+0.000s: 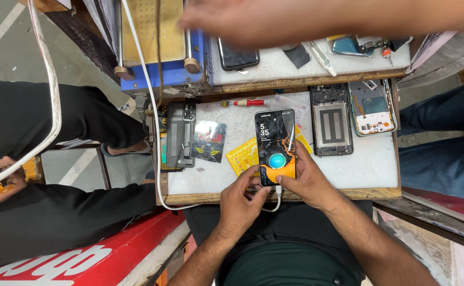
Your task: The person uses a red-handled screwdriver to remove screws from the back of a smartphone, then removes the back cover and battery. They reconnect the battery, reassemble the phone, and test it by powering it on and navigating the interface.
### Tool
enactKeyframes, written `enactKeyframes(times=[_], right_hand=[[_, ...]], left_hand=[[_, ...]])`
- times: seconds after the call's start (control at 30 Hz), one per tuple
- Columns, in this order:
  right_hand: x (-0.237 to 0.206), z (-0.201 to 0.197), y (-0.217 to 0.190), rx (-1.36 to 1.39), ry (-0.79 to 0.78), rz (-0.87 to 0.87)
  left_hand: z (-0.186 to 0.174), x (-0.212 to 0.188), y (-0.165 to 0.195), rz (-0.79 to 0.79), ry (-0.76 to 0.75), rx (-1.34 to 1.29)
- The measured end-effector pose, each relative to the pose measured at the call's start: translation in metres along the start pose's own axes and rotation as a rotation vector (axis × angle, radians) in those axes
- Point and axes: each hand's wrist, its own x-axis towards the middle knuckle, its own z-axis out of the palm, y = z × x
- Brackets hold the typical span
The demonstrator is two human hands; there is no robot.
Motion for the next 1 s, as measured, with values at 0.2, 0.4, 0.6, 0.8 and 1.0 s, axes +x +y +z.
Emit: enactKeyframes(times=[0.2, 0.4, 0.6, 0.8, 1.0], right_hand=[[0.0, -0.002, 0.002, 0.008, -0.009, -0.017], [-0.001, -0.002, 0.003, -0.007, -0.004, -0.017], [-0.004, -0.004, 0.0, 0.339, -0.078, -0.024], [-0.001, -0.008, -0.002, 0.482, -0.022, 0.075], [0.0, -0.007, -0.001, 0.448, -0.043, 0.08]], left_hand=[[0.0, -0.001, 0.002, 0.005, 0.002, -0.008], [0.0, 0.0, 0.001, -0.013, -0.004, -0.025], [-0.005, 0.0, 0.011, -0.003, 0.0, -0.052], [-0.025, 0.004, 0.046, 0.456, 0.256, 0.371], [-0.015, 0.066, 0.081, 0.625, 0.187, 0.604]])
